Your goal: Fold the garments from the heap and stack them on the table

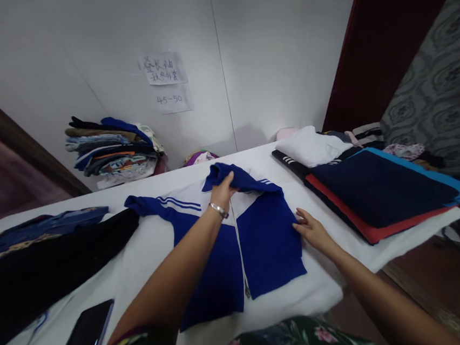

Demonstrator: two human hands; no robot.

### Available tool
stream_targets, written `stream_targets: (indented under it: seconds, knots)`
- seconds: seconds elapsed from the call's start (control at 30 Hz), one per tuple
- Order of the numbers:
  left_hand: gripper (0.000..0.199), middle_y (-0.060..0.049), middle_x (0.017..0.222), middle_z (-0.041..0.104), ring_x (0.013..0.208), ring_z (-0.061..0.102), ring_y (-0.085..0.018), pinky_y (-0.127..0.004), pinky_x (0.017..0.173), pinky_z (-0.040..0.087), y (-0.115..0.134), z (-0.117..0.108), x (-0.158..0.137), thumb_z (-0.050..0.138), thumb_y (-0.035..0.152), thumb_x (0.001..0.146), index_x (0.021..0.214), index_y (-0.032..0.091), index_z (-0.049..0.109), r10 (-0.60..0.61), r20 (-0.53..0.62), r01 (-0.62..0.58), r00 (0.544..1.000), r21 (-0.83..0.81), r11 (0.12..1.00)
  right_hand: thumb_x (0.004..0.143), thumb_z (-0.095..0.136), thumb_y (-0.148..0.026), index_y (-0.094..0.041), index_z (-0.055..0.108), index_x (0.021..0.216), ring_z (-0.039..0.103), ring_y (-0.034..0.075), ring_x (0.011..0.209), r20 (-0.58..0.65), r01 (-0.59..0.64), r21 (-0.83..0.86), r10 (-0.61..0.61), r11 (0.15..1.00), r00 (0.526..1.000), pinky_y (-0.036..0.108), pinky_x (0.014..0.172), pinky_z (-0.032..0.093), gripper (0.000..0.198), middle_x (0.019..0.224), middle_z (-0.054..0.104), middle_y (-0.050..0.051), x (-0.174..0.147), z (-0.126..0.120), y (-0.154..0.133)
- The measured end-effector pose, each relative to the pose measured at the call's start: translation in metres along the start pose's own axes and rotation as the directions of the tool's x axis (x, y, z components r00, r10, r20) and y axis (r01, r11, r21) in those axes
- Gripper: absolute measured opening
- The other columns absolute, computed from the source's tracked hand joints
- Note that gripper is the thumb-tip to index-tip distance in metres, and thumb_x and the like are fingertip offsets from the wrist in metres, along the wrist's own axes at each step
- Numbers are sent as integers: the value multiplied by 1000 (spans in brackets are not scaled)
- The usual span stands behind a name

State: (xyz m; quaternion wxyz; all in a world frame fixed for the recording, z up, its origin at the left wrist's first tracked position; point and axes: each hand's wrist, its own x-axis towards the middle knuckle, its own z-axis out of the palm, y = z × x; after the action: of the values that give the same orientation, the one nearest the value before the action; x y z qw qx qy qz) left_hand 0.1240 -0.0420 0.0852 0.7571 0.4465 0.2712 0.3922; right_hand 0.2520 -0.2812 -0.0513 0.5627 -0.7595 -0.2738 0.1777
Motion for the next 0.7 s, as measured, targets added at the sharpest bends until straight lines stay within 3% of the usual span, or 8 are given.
stream_targets:
  seconds: [0.13, 0.23, 0.37, 0.47, 0.57, 0.63, 0.7]
  knots:
    - [19, -13, 101, 69, 99, 66, -24, -41, 92, 50, 27, 20, 34, 63, 34, 85, 89, 15, 63, -51, 32, 52, 998, -33, 998, 68, 69, -43, -24, 33, 144, 66, 23, 82, 102, -209, 199, 191, 957, 976, 36, 61, 56, 86, 126, 58, 14, -17, -1, 7]
    - [23, -14, 109, 66, 108, 61, -24, -43, 98, 45, 43, 33, 57, 59, 39, 88, 90, 16, 61, -37, 53, 39, 998, -22, 999, 67, 71, -38, -22, 28, 147, 66, 22, 84, 162, -209, 267, 170, 941, 972, 34, 66, 56, 92, 112, 63, 11, -28, 9, -8]
    - [25, -12, 113, 63, 114, 56, -25, -44, 99, 42, 65, 37, 81, 61, 42, 85, 89, 17, 58, 1, 33, -1, 999, -11, 1000, 73, 64, -31, -25, 31, 147, 64, 17, 75, 164, -61, 165, 34, 984, 986, 31, 61, 54, 81, 115, 61, 8, -36, 23, -27]
    - [25, -9, 103, 64, 109, 57, -24, -44, 97, 43, 86, 29, 96, 64, 43, 83, 83, 19, 58, 55, -13, -55, 998, -5, 998, 76, 57, -23, -26, 45, 140, 63, 17, 77, 218, 149, 4, -146, 989, 965, 33, 67, 54, 66, 121, 60, 8, -39, 37, -48]
    - [19, -4, 88, 64, 99, 59, -19, -41, 94, 44, 109, 10, 110, 62, 36, 85, 80, 19, 57, 106, -101, -109, 989, -23, 994, 77, 52, -14, -23, 55, 133, 62, 21, 99, 374, 399, -94, -339, 912, 863, 37, 90, 50, 57, 120, 62, 8, -38, 59, -75]
    - [13, 0, 79, 63, 93, 59, -16, -38, 90, 45, 122, -7, 118, 60, 31, 86, 81, 19, 56, 143, -151, -151, 978, -40, 988, 75, 51, -9, -20, 56, 132, 60, 22, 108, 499, 480, -142, -356, 866, 790, 38, 98, 46, 58, 119, 64, 9, -36, 77, -90]
    - [9, 3, 74, 61, 90, 59, -13, -35, 88, 45, 132, -27, 124, 56, 26, 87, 81, 19, 55, 174, -173, -182, 969, -32, 983, 74, 53, -8, -18, 56, 132, 59, 23, 111, 598, 482, -177, -295, 858, 745, 38, 100, 45, 59, 121, 64, 10, -36, 95, -97]
